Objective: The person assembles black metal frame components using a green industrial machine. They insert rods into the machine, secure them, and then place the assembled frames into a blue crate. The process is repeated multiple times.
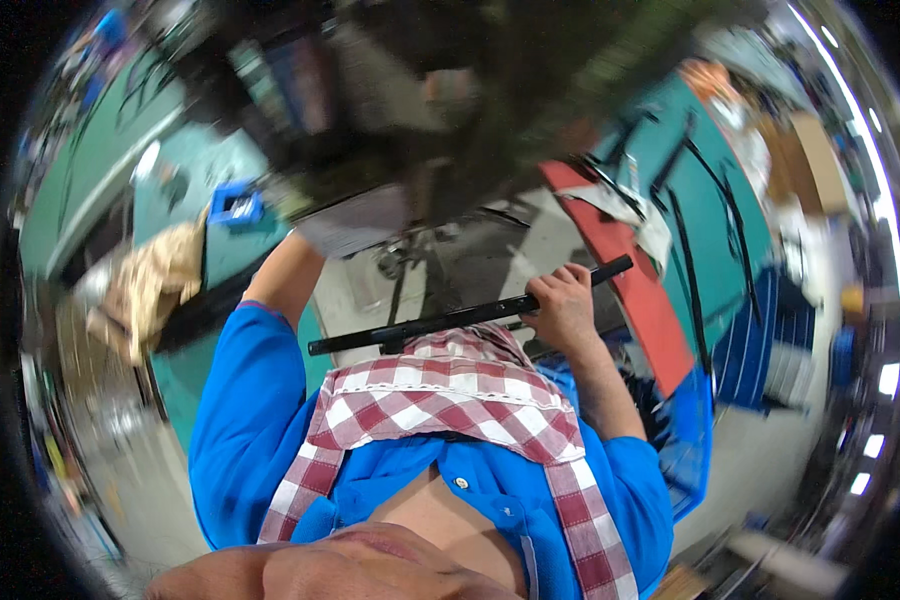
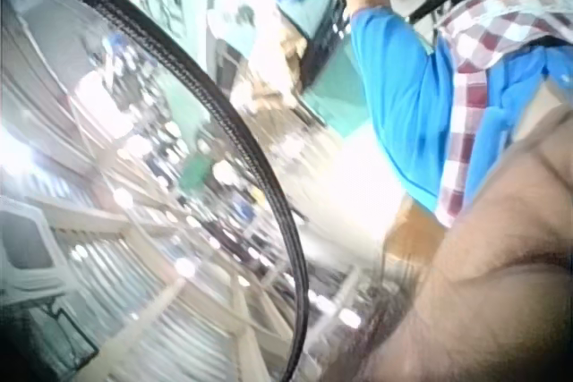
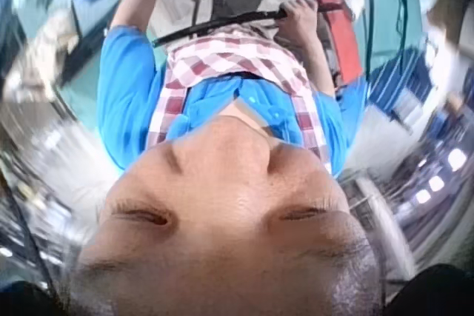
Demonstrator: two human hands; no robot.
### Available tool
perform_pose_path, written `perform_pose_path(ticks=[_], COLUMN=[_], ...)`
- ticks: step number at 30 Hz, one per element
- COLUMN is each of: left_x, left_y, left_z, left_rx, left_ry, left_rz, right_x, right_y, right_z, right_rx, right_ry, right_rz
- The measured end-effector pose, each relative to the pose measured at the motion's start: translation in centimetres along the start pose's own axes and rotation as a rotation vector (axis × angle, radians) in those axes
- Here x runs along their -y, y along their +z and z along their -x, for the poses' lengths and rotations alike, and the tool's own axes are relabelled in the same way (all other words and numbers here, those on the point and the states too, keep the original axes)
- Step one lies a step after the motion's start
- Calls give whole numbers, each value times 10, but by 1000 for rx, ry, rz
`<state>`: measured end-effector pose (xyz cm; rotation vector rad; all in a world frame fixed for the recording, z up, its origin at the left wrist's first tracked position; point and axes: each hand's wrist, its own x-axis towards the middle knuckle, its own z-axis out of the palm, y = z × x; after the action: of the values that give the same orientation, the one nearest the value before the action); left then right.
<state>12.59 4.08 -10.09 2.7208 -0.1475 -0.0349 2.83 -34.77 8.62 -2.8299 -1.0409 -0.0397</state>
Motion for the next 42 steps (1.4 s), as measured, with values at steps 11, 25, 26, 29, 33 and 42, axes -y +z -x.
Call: perform_pose_path(ticks=[11, 25, 26, 29, 33, 42], left_x=[59, 121, 128, 143, 164, 164], left_y=[-17, -12, -27, -39, -43, -61], left_z=[124, 140, 152, 150, 156, 124], left_rx=[-225, -303, -342, -365, -379, -372], left_ry=[-324, -511, -493, -474, -479, -430], left_rz=[349, 1064, 1102, 1183, 1260, 1309], right_x=[-23, -151, -148, -152, -172, -184], right_y=[-213, -292, -268, -179, -82, -28], right_z=[128, 212, 219, 191, 191, 163], right_rx=[-461, -652, -649, -472, -431, -121], right_ry=[648, 1048, 1017, 1207, 1199, 1205], right_rz=[364, 1337, 1192, 940, 787, 464])
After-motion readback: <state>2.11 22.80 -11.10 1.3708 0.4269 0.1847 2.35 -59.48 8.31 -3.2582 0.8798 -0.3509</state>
